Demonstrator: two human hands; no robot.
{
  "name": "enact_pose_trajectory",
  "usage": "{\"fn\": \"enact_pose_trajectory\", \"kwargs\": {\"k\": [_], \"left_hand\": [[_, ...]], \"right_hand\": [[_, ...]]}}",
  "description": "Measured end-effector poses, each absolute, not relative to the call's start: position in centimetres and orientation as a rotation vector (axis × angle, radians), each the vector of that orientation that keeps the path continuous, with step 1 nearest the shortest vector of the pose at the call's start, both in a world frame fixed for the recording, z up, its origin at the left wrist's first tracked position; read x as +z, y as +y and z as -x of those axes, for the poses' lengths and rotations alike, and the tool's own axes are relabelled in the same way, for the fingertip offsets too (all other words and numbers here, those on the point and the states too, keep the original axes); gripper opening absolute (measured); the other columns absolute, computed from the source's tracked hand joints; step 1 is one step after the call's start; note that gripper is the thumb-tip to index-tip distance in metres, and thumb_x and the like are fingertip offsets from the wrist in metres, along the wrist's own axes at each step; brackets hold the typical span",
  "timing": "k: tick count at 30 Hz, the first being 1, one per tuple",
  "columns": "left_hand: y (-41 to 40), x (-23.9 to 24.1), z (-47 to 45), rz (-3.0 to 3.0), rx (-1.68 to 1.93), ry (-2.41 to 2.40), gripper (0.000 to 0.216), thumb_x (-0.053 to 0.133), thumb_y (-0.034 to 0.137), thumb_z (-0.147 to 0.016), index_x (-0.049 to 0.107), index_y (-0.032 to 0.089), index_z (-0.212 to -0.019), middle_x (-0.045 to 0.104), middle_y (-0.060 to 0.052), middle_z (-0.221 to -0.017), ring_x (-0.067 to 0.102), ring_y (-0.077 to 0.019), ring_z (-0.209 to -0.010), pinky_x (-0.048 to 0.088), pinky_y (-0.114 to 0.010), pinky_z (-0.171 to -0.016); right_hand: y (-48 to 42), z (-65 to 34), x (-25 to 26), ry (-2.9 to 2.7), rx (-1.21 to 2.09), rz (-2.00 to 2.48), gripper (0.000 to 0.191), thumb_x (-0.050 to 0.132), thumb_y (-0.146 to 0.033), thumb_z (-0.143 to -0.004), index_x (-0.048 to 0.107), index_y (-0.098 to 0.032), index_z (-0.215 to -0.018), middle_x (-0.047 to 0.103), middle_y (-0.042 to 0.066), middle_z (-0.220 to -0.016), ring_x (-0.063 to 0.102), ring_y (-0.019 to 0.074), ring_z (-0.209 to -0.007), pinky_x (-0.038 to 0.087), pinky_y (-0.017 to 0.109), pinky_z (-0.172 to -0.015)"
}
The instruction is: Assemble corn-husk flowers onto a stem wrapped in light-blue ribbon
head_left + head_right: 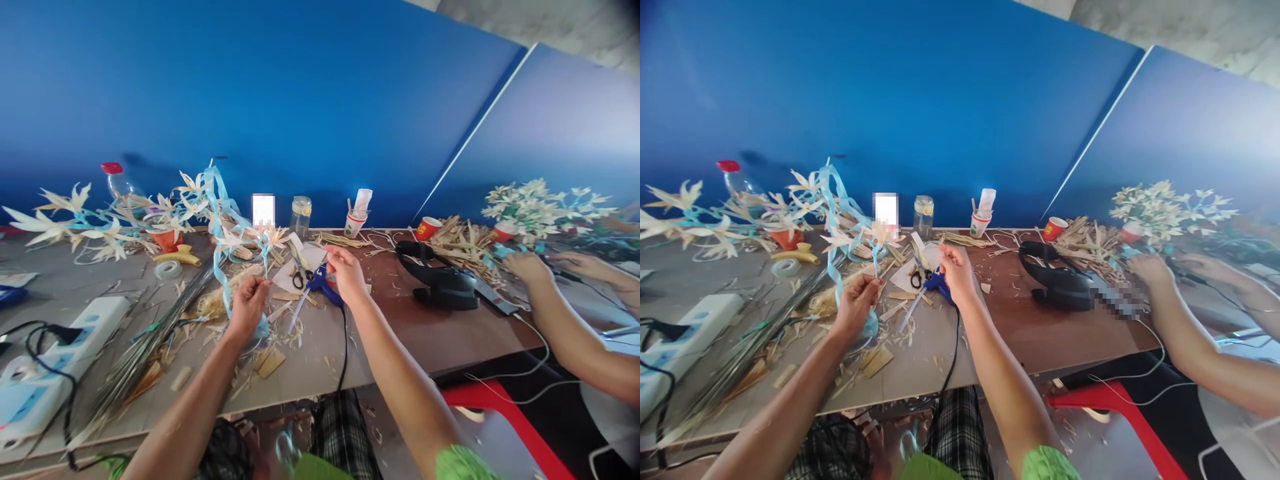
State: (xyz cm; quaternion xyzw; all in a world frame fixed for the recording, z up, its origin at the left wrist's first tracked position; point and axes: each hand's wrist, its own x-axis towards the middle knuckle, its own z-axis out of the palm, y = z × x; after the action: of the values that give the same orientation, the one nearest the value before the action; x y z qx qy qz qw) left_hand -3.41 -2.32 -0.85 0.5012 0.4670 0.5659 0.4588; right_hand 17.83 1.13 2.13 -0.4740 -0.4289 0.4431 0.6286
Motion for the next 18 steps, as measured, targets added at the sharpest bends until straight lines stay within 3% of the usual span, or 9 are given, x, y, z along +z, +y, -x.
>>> {"fn": "enact_pose_trajectory", "kwargs": {"k": [5, 9, 13, 18], "left_hand": [[-2.3, -1.0, 3.5, -1.255, 1.37, 1.171, 0.021, 0.059, 0.037, -0.076, 0.052, 0.018, -0.072, 0.038, 0.007, -0.048, 0.03, -0.0071, -0.044, 0.023, -0.02, -0.044], [-2.3, -1.4, 3.5, -1.285, 1.355, 1.192, 0.022, 0.057, 0.038, -0.077, 0.053, 0.017, -0.072, 0.038, 0.006, -0.051, 0.032, -0.0079, -0.047, 0.024, -0.021, -0.045], [-2.1, -2.0, 3.6, -1.291, 1.351, 1.159, 0.025, 0.057, 0.041, -0.077, 0.053, 0.017, -0.071, 0.038, 0.006, -0.051, 0.032, -0.0082, -0.048, 0.025, -0.021, -0.047], [-2.1, -2.0, 3.6, -1.315, 1.336, 1.149, 0.029, 0.054, 0.044, -0.08, 0.05, 0.017, -0.071, 0.036, 0.007, -0.052, 0.031, -0.0082, -0.049, 0.025, -0.021, -0.048]], "right_hand": [[6.7, -18.6, 3.7, -1.159, 0.755, 1.436, 0.022, 0.053, -0.029, -0.077, 0.066, -0.019, -0.092, 0.057, -0.001, -0.065, 0.047, 0.0107, -0.053, 0.036, 0.025, -0.055], [11.6, -18.3, 3.6, -1.119, 0.86, 1.706, 0.012, 0.058, -0.025, -0.076, 0.066, -0.016, -0.078, 0.054, 0.001, -0.055, 0.046, 0.0118, -0.05, 0.032, 0.024, -0.05], [14.8, -16.9, 2.5, -1.087, 0.961, 1.79, 0.018, 0.06, -0.028, -0.077, 0.06, -0.015, -0.064, 0.047, 0.0, -0.046, 0.04, 0.0107, -0.042, 0.027, 0.024, -0.044], [16.3, -14.6, 1.1, -1.145, 0.982, 1.669, 0.022, 0.066, -0.035, -0.073, 0.056, -0.018, -0.063, 0.044, -0.003, -0.047, 0.04, 0.0105, -0.042, 0.026, 0.023, -0.042]]}}
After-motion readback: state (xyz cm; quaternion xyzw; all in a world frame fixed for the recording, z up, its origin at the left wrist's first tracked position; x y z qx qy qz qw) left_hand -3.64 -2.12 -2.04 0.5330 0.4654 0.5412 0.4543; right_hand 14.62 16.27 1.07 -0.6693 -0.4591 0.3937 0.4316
